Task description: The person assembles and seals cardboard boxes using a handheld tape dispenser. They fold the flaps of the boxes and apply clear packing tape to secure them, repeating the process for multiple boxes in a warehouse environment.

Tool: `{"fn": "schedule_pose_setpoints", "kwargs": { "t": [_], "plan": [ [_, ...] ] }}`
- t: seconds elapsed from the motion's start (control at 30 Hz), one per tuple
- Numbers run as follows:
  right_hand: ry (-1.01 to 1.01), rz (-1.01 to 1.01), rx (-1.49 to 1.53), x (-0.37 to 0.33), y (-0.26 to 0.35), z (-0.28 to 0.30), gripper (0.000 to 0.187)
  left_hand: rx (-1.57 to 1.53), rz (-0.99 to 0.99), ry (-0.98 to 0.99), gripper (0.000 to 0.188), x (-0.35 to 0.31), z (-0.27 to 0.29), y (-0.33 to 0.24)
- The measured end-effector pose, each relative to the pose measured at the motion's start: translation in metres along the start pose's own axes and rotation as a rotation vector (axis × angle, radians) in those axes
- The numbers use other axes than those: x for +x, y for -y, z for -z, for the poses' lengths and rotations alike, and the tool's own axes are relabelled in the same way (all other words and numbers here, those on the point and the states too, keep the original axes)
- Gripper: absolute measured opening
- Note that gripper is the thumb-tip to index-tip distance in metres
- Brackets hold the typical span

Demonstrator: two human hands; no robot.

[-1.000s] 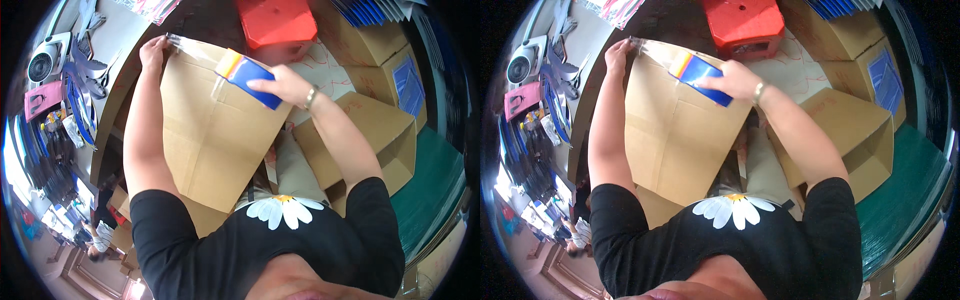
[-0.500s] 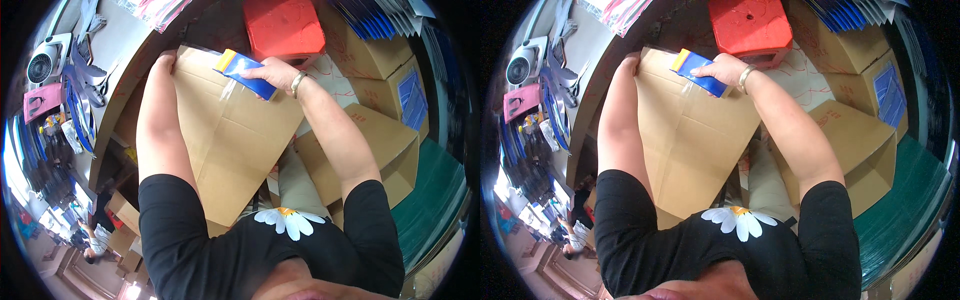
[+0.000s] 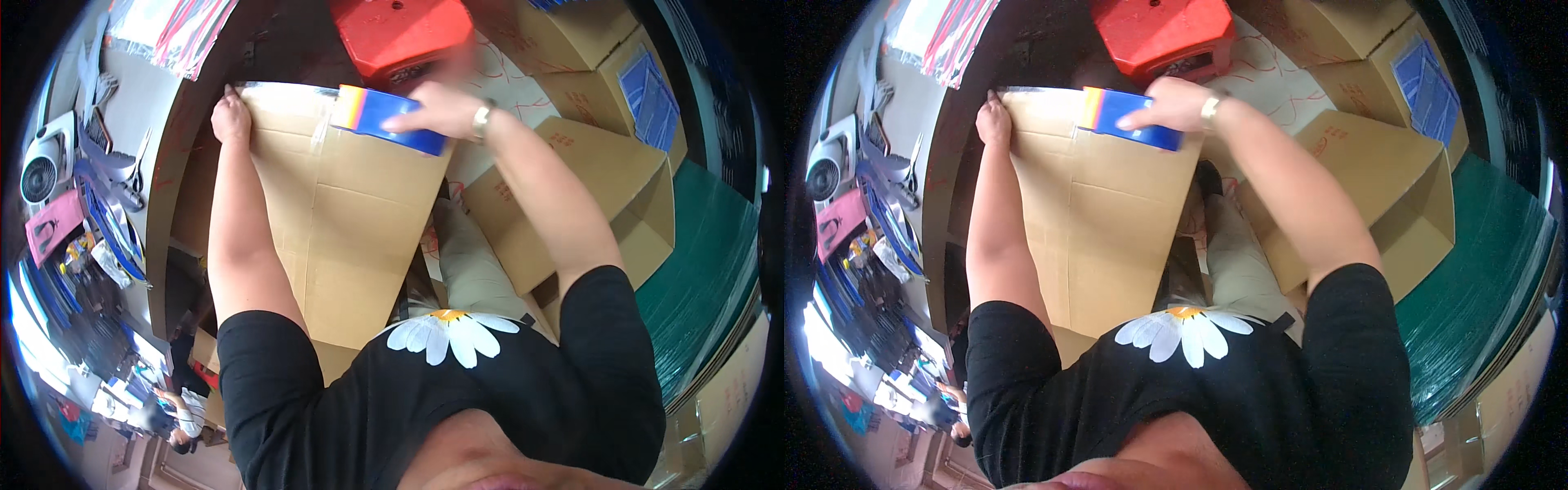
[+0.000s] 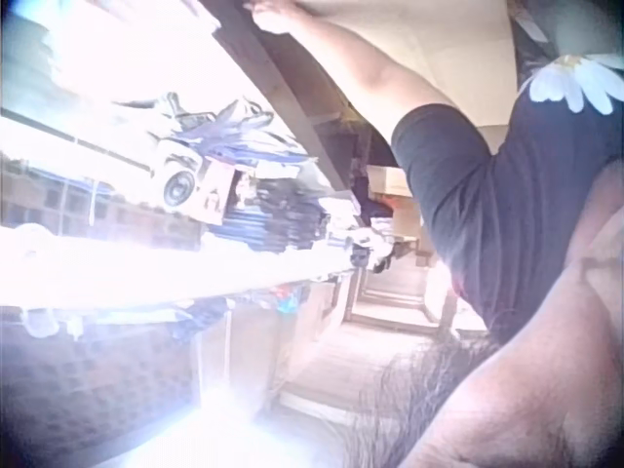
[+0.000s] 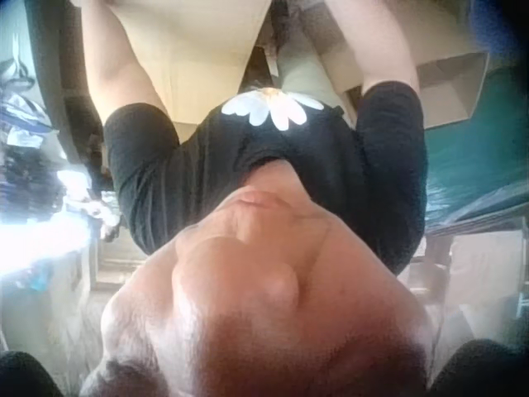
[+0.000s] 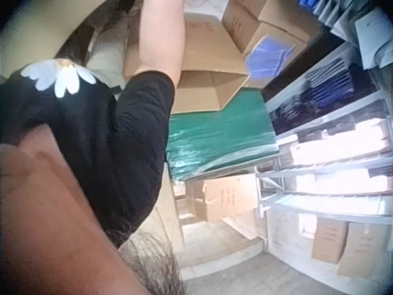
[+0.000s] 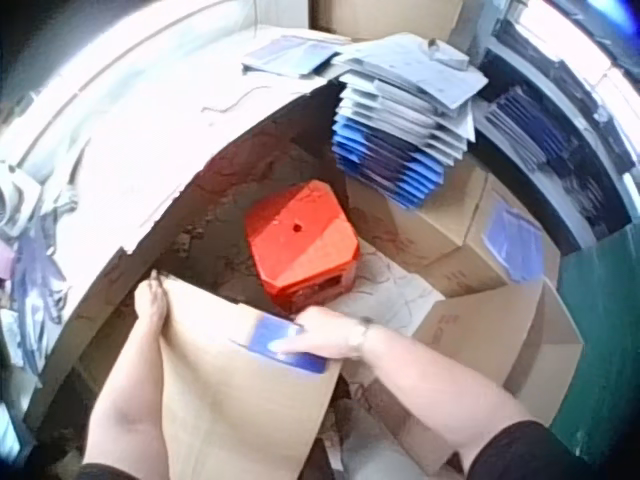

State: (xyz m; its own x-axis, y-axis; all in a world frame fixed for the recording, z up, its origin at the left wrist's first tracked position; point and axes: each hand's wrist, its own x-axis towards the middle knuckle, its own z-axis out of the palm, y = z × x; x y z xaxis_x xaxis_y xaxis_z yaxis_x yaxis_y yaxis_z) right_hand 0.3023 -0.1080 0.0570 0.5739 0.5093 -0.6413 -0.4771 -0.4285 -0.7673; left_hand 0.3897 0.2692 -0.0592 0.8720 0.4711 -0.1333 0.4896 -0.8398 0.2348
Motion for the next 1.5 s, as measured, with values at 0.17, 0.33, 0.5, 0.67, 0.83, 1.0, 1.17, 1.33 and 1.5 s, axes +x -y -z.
{"fn": "schedule_pose_setpoints", "kwargs": {
  "t": [0.17,0.33,0.5,0.67,0.83,1.0,1.17,1.33,1.5],
  "plan": [
    [-0.011,-0.150,0.008,-0.102,-0.079,0.054,0.038,-0.010,-0.006,-0.025,0.062,-0.005,0.001,-0.005],
    [0.031,-0.293,0.213,-0.149,-0.139,0.070,0.044,-0.014,-0.024,-0.036,0.060,0.002,-0.003,0.000],
    [0.028,-0.246,0.225,-0.137,-0.175,0.066,0.050,-0.074,-0.012,-0.007,0.060,-0.005,0.000,-0.006],
    [-0.042,-0.269,-0.029,-0.107,-0.217,0.055,0.064,-0.075,0.010,-0.011,0.062,-0.011,0.003,-0.014],
    [-0.200,-0.237,-0.391,-0.088,-0.242,0.034,0.068,-0.058,-0.010,0.019,0.067,-0.008,0.003,-0.010],
    [-0.009,-0.652,-0.877,-0.044,-0.238,0.014,0.052,-0.076,-0.121,0.059,0.068,-0.014,0.005,-0.021],
    [-0.974,-0.464,-0.022,-0.036,-0.257,-0.022,0.055,-0.403,-0.203,0.173,0.048,0.015,-0.014,-0.001],
    [-1.369,-0.239,0.335,0.027,-0.198,-0.057,0.045,0.178,-0.472,0.406,0.038,0.070,-0.020,-0.004],
    [-1.228,-0.530,0.792,0.118,-0.256,-0.065,0.045,0.388,-0.392,0.819,0.039,0.063,-0.020,-0.070]
  ]
}}
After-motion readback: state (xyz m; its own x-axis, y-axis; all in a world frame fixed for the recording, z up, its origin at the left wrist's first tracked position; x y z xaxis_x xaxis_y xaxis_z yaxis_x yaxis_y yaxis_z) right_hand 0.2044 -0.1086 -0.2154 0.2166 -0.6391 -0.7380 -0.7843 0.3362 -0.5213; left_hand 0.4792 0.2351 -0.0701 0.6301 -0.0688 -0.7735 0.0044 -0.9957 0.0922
